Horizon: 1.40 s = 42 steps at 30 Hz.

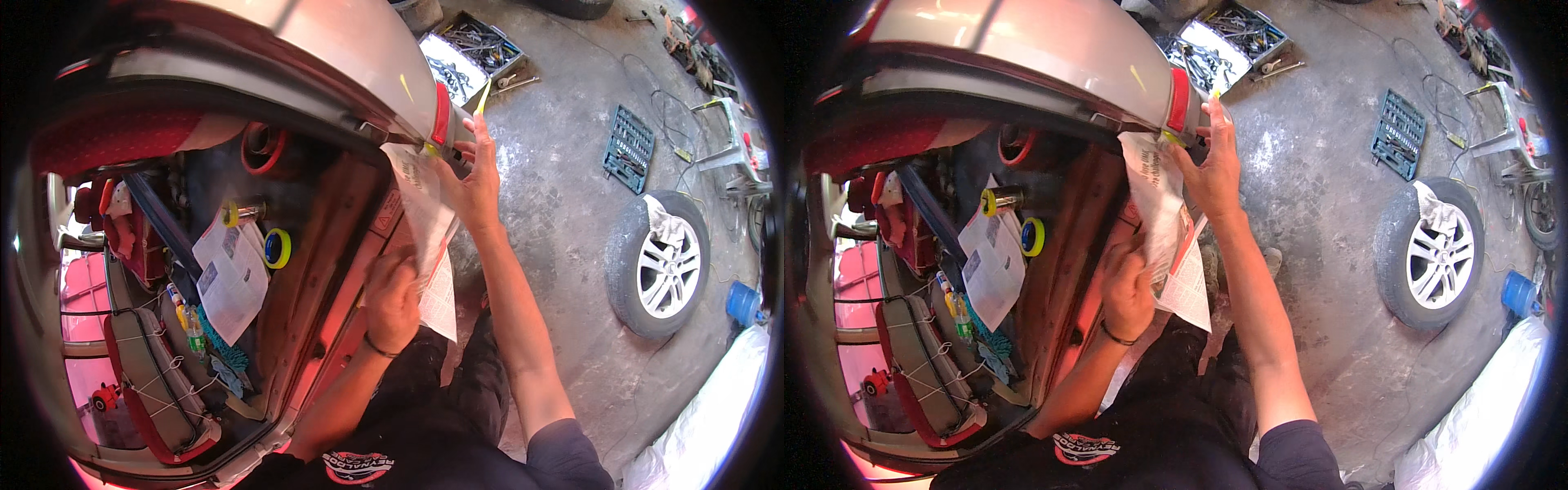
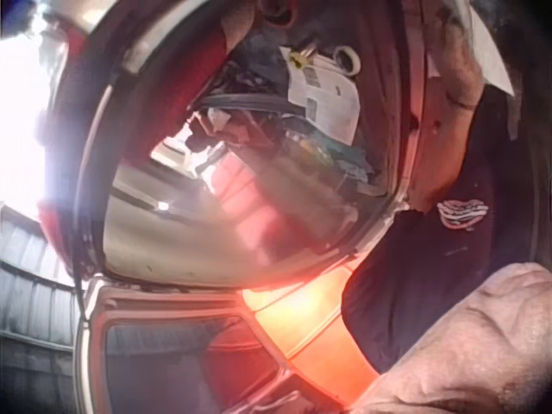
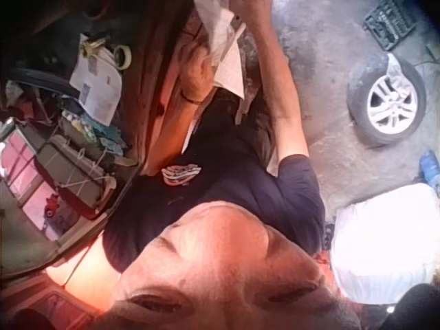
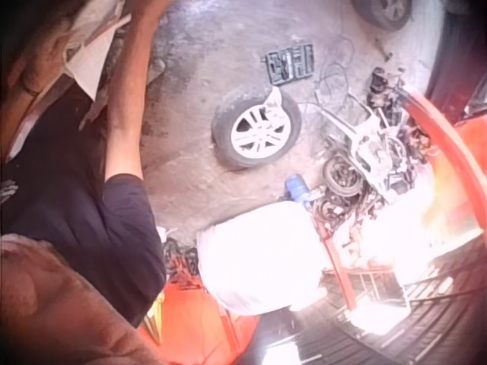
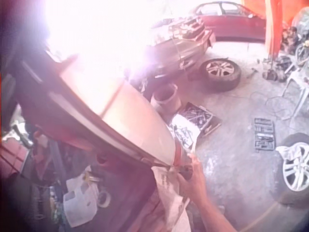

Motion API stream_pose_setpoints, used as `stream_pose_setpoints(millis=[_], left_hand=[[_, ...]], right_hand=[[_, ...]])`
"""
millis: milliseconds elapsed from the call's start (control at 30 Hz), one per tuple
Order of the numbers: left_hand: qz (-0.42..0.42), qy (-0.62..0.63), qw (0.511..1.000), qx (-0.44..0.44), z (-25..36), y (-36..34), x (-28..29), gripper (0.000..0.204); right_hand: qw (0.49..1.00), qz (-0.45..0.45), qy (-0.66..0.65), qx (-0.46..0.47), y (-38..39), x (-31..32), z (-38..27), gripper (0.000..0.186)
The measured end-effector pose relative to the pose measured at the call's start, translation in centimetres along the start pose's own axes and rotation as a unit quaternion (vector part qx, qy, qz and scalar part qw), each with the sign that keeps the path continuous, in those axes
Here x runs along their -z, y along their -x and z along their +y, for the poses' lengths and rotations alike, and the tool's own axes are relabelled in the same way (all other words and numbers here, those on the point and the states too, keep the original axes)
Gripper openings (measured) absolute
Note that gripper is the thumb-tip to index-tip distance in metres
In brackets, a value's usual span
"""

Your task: The person uses yellow tape to secure pieces of newspaper to the exterior of a car, covering sections of the rear quarter panel and the lower edge of the trunk door.

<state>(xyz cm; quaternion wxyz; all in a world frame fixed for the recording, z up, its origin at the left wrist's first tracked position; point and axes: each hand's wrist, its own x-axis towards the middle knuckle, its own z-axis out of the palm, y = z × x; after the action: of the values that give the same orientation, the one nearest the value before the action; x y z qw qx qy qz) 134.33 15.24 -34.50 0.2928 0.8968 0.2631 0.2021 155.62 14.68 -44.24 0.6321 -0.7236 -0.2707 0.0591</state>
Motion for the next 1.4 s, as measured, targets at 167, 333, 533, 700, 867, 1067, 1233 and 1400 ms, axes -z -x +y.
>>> stream_pose_setpoints(millis=[167, 333, 533, 700, 867, 1067, 1233, 1400], left_hand=[[0.133, 0.089, 0.930, 0.332, -7.3, 3.6, 1.4, 0.041], [0.083, -0.159, 0.982, -0.055, -0.8, -8.3, 3.0, 0.057], [0.079, -0.229, 0.970, -0.024, -3.9, -13.3, -5.3, 0.038], [0.154, -0.193, 0.966, 0.074, -5.3, -13.6, -8.1, 0.022], [0.151, -0.225, 0.959, 0.082, -4.4, -14.3, -8.4, 0.015], [0.157, -0.180, 0.967, 0.088, -5.2, -14.6, -8.3, 0.012], [0.162, -0.160, 0.972, 0.061, -5.3, -14.4, -8.3, 0.012], [0.142, -0.149, 0.978, 0.023, -5.7, -14.4, -9.3, 0.010]], right_hand=[[0.987, 0.080, -0.073, -0.118, 4.4, -2.5, 0.7, 0.095], [0.897, 0.153, -0.267, -0.318, 8.8, -4.7, -1.2, 0.102], [0.878, 0.161, -0.319, -0.319, 9.7, -3.6, -0.3, 0.099], [0.923, 0.165, -0.221, -0.269, 7.0, -2.2, 2.1, 0.090], [0.962, 0.162, -0.118, -0.185, 4.5, -1.7, 1.4, 0.080], [0.979, 0.114, -0.090, -0.143, 2.1, 0.1, 0.8, 0.075], [0.993, 0.063, -0.056, -0.080, 1.1, 0.2, 1.8, 0.075], [0.993, -0.009, -0.114, -0.021, 0.0, -0.5, 3.2, 0.075]])
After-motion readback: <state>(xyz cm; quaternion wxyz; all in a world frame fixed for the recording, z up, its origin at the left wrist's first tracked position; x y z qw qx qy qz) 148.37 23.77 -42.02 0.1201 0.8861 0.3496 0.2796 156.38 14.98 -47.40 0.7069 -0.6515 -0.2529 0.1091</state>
